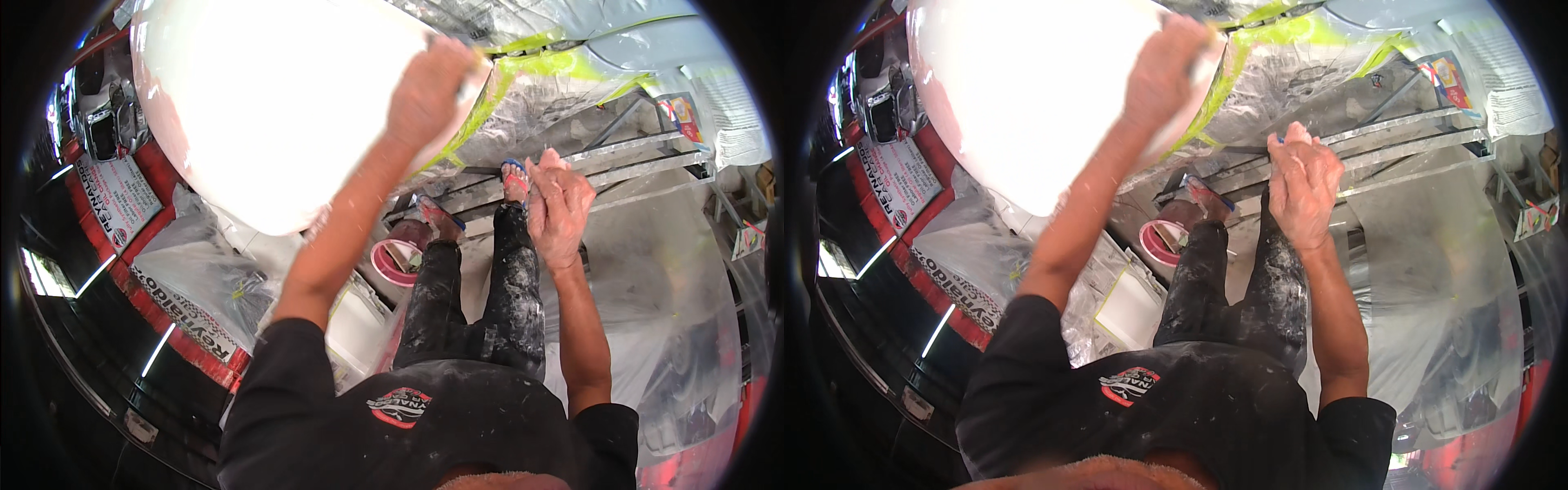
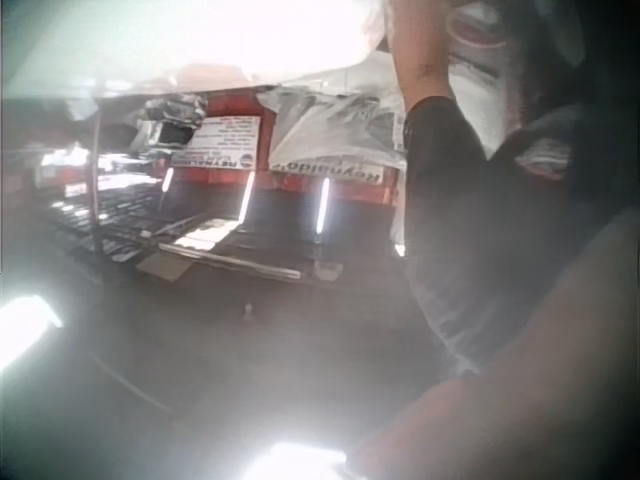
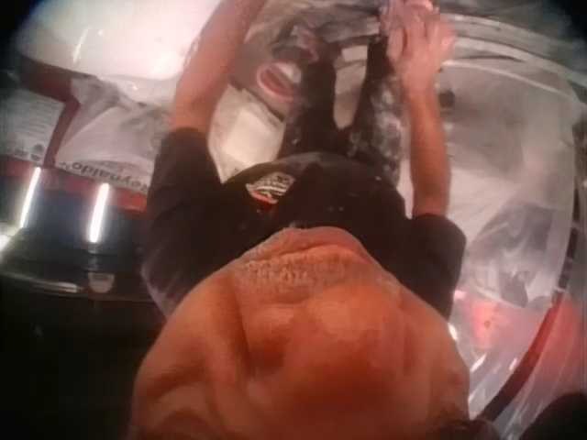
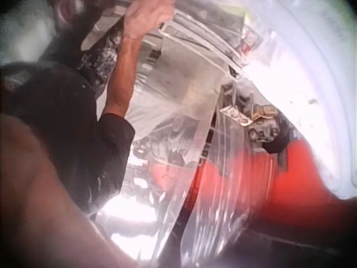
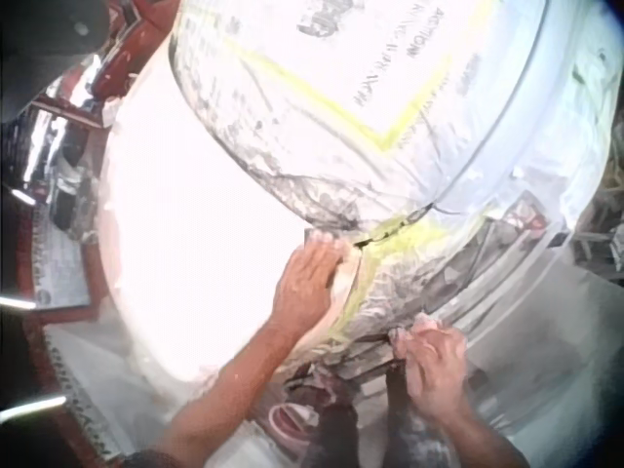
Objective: The person uses a sponge and a pink cloth to repeatedly rub and wipe the surface of a white car hood. The hood is partially covered with newspaper and masking tape. The person alternates between scrubbing with the sponge and wiping with the cloth.
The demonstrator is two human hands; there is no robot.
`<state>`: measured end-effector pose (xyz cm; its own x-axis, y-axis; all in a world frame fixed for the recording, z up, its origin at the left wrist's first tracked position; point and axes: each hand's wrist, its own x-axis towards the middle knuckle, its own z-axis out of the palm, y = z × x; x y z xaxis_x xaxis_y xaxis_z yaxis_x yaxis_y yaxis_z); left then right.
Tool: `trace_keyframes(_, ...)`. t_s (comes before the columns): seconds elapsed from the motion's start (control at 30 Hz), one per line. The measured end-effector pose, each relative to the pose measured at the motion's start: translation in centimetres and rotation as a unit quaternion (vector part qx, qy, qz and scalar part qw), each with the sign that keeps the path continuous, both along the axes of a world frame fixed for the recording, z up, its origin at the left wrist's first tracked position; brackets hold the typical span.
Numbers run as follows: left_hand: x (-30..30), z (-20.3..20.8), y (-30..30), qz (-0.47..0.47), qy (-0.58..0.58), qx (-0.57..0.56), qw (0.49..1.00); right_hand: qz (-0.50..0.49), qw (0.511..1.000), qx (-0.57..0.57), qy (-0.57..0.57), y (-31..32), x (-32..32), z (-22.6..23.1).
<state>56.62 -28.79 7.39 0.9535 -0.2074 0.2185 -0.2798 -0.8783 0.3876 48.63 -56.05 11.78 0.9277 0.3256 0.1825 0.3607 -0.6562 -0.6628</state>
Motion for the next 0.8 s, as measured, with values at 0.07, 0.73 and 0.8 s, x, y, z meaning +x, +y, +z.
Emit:
trace_keyframes(0.07,2.3,2.3,2.1,0.032,-0.068,0.040,0.996,0.001,1.000,0.007,-0.004,-0.2,0.4,0.2)
trace_keyframes(0.73,-8.9,0.5,0.9,-0.046,0.064,0.081,0.994,0.016,1.000,0.014,-0.015,2.0,1.2,0.4)
trace_keyframes(0.8,-4.8,0.5,-0.6,-0.057,0.036,0.051,0.996,0.025,0.998,-0.004,-0.057,3.6,4.5,0.6)
